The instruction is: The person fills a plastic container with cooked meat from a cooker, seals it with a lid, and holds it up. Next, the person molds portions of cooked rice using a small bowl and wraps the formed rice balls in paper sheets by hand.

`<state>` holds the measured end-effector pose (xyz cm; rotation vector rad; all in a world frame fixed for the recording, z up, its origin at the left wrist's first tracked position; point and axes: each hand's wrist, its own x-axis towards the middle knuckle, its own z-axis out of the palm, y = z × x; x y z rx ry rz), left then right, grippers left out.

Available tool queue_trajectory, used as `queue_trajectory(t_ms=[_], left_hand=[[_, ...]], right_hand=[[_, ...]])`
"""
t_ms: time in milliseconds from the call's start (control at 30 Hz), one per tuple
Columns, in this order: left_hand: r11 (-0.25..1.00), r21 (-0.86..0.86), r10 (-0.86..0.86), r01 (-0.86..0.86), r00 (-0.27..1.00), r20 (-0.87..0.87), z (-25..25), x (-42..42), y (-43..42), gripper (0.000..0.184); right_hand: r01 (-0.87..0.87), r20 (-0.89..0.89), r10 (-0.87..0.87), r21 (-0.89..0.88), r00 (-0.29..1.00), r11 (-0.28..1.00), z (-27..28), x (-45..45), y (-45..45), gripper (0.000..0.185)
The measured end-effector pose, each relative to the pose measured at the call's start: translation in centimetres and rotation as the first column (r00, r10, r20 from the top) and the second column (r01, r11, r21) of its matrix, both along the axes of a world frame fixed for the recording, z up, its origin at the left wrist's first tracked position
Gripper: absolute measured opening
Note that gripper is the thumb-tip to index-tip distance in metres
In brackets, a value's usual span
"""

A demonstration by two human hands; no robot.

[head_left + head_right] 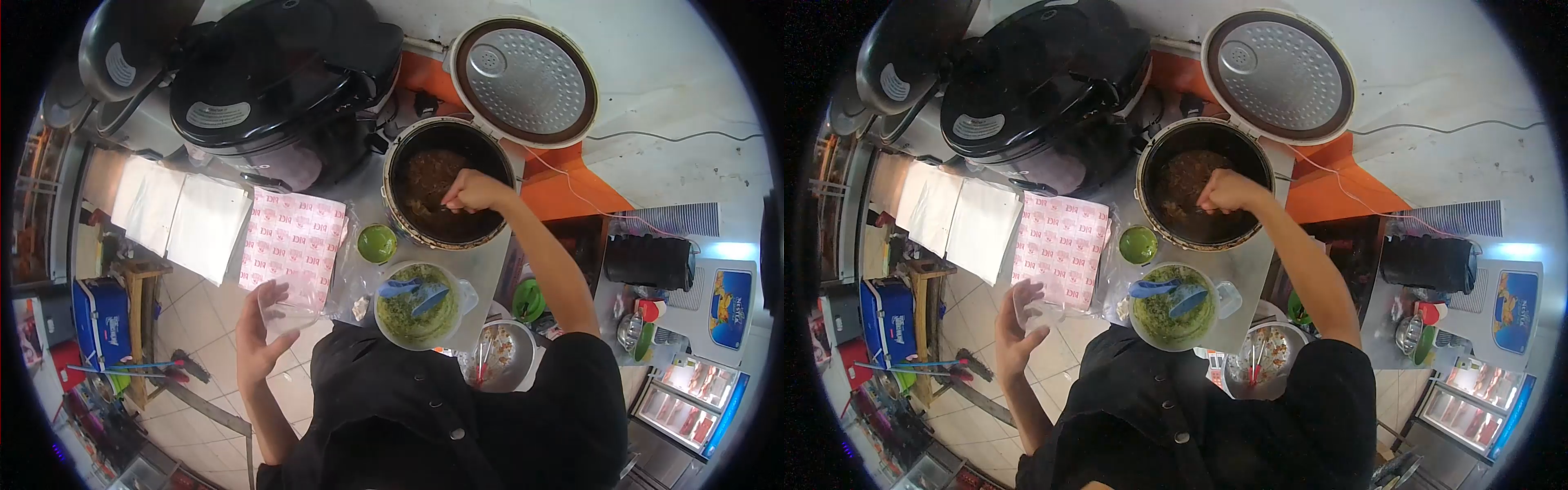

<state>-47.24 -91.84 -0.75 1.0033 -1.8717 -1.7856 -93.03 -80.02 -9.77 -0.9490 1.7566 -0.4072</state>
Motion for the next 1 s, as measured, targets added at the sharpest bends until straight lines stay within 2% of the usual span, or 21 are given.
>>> queue_trajectory(t_ms=[33,133,333,433,533,567,667,767,967,1000], left_hand=[[1.000,-0.015,-0.013,0.013,1.000,0.003,-0.1,-0.8,-0.3,0.080],[0.972,-0.209,-0.084,0.109,0.989,0.125,0.4,-4.6,-1.2,0.075],[0.891,-0.376,-0.195,0.255,0.962,0.191,-0.1,-11.9,-1.9,0.072],[0.870,-0.403,-0.218,0.285,0.954,0.203,0.2,-14.1,-1.6,0.071],[0.835,-0.467,-0.230,0.292,0.955,0.186,0.1,-15.9,-1.4,0.072],[0.818,-0.496,-0.232,0.293,0.956,0.181,0.1,-16.2,-1.5,0.072],[0.808,-0.530,-0.186,0.259,0.965,0.187,0.4,-16.4,-1.8,0.071],[0.811,-0.502,-0.173,0.299,0.944,0.281,0.0,-16.5,-2.7,0.069],[0.651,-0.721,-0.139,0.237,0.971,0.194,-1.0,-19.4,-2.6,0.070],[0.677,-0.698,-0.162,0.235,0.972,0.170,-1.2,-20.2,-2.4,0.070]], right_hand=[[0.032,-0.039,-0.034,-0.051,0.999,0.998,-0.3,1.1,-0.1,0.021],[0.105,-0.055,-0.115,-0.159,0.992,0.982,-1.3,1.1,0.3,0.021],[0.091,-0.029,-0.095,-0.125,0.995,0.988,0.8,0.6,0.7,0.021],[0.144,-0.059,-0.152,-0.134,0.987,0.981,0.9,0.9,0.6,0.020],[0.231,-0.185,-0.266,-0.192,0.946,0.954,1.2,3.3,0.0,0.019],[0.199,-0.217,-0.248,-0.225,0.944,0.954,1.4,3.5,0.0,0.019],[0.292,-0.068,-0.310,-0.192,0.948,0.937,0.0,1.7,1.3,0.019],[0.396,0.046,-0.395,-0.202,0.918,0.896,0.0,0.6,2.2,0.019],[0.482,0.073,-0.480,-0.251,0.874,0.839,5.2,0.0,3.3,0.019],[0.491,0.060,-0.492,-0.247,0.868,0.836,6.0,-0.4,3.7,0.020]])
